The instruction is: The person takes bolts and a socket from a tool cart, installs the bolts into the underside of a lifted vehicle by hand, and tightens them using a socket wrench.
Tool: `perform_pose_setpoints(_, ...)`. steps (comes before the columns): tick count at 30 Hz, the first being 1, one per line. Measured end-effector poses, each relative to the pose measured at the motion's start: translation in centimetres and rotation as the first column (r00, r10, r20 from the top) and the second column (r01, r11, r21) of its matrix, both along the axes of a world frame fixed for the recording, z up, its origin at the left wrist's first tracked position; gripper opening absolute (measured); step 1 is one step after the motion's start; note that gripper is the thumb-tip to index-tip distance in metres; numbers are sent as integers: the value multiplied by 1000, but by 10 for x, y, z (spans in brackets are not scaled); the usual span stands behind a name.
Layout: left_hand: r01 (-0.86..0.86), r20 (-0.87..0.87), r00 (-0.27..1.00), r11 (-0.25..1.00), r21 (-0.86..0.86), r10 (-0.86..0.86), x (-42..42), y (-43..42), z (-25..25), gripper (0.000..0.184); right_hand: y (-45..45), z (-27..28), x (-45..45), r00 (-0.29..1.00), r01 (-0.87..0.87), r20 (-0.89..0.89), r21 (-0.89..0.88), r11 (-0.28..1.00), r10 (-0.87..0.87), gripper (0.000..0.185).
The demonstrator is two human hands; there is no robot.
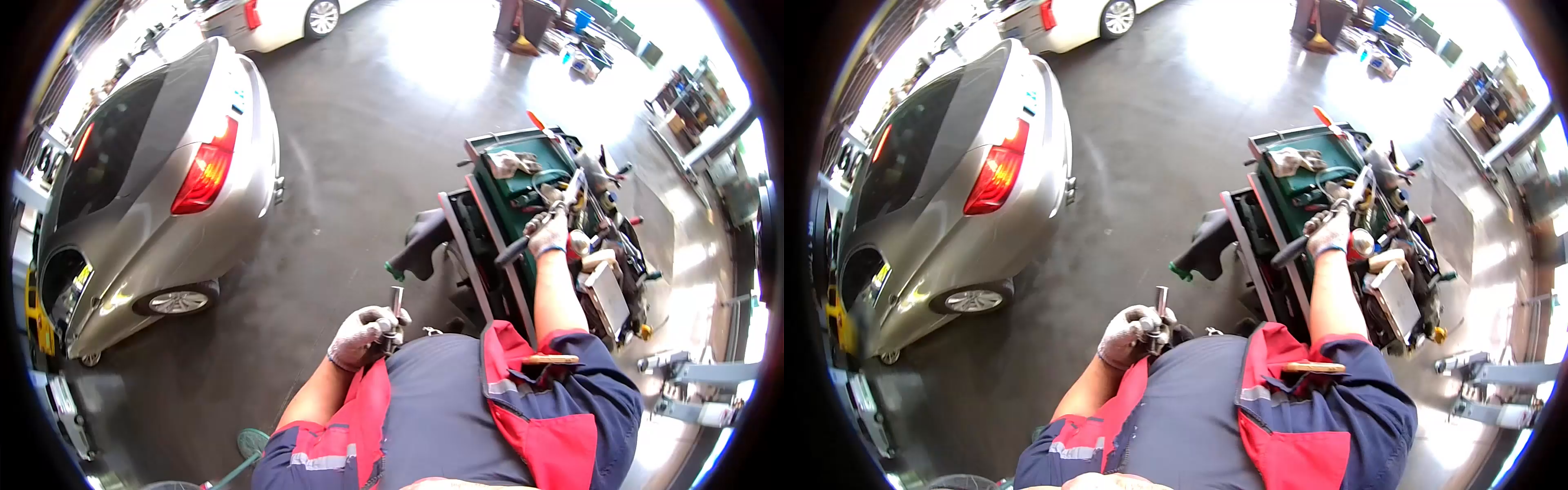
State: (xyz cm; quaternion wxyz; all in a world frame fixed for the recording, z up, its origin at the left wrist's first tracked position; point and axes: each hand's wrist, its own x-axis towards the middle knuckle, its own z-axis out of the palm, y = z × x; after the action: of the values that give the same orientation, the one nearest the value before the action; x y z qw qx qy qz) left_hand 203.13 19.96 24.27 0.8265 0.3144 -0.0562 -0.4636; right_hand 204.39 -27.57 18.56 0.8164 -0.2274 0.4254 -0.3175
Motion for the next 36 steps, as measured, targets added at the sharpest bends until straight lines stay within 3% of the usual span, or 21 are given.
perform_pose_setpoints(6, -16, -55, 998, 1000, 20, 17, -9, -9, 0, 19, -8, -18, 2, 967, 115, -241, 126, 985, -83, 65)
perform_pose_setpoints(9, -13, -71, 997, 999, 53, 17, -11, -8, 1, 19, -11, -22, 1, 966, 59, -258, 135, 989, -22, 65)
perform_pose_setpoints(17, -2, -97, 995, 1000, 17, 3, -16, -10, -6, 22, 1, -10, 8, 921, 91, -384, 41, 995, -68, 61)
perform_pose_setpoints(21, -1, -73, 997, 1000, -4, 1, -16, -10, -10, 23, -14, -30, 26, 990, -37, -138, -12, 999, 35, 49)
perform_pose_setpoints(23, -14, -70, 997, 999, 31, 16, -18, -11, -6, 25, -19, 0, 42, 998, -25, -56, -64, 998, 22, 52)
perform_pose_setpoints(25, -21, -44, 999, 995, 96, 26, -18, -10, -1, 27, -65, -30, 72, 997, -39, 69, -114, 993, 47, 48)
perform_pose_setpoints(26, -44, -50, 998, 993, 109, 50, -21, -10, 3, 26, -121, -74, 87, 914, -372, -395, -719, 587, 96, 33)
perform_pose_setpoints(27, -65, -59, 996, 994, 92, 71, -25, -10, 6, 25, -136, -74, 92, 688, -709, -723, -688, 154, -64, 20)
perform_pose_setpoints(28, -87, -69, 993, 993, 75, 92, -29, -10, 8, 24, -151, -74, 98, 494, -869, -755, -438, -230, -430, 16)
perform_pose_setpoints(29, -109, -80, 990, 992, 58, 114, -33, -10, 7, 23, -142, -27, 98, 267, -960, -721, -140, -243, -640, 27)
perform_pose_setpoints(31, -155, -87, 983, 984, 88, 163, -41, -5, 4, 24, -139, -3, 105, 107, -978, -703, 53, -202, -703, 22)
perform_pose_setpoints(32, -176, -103, 977, 979, 105, 187, -46, -3, 3, 25, -139, -2, 104, 208, -966, -667, -23, -259, -715, 29)
perform_pose_setpoints(33, -197, -121, 970, 973, 123, 212, -50, -1, 2, 26, -141, 2, 103, 155, -980, -777, -40, -197, -611, 29)
perform_pose_setpoints(34, -215, -131, 964, 969, 124, 230, -55, 2, -2, 26, -154, -16, 108, 123, -951, -697, 121, -285, -707, 26)
perform_pose_setpoints(36, -238, -164, 955, 968, 81, 248, -62, 5, -8, 28, -162, -52, 119, 172, -973, -765, -231, 15, -621, 25)
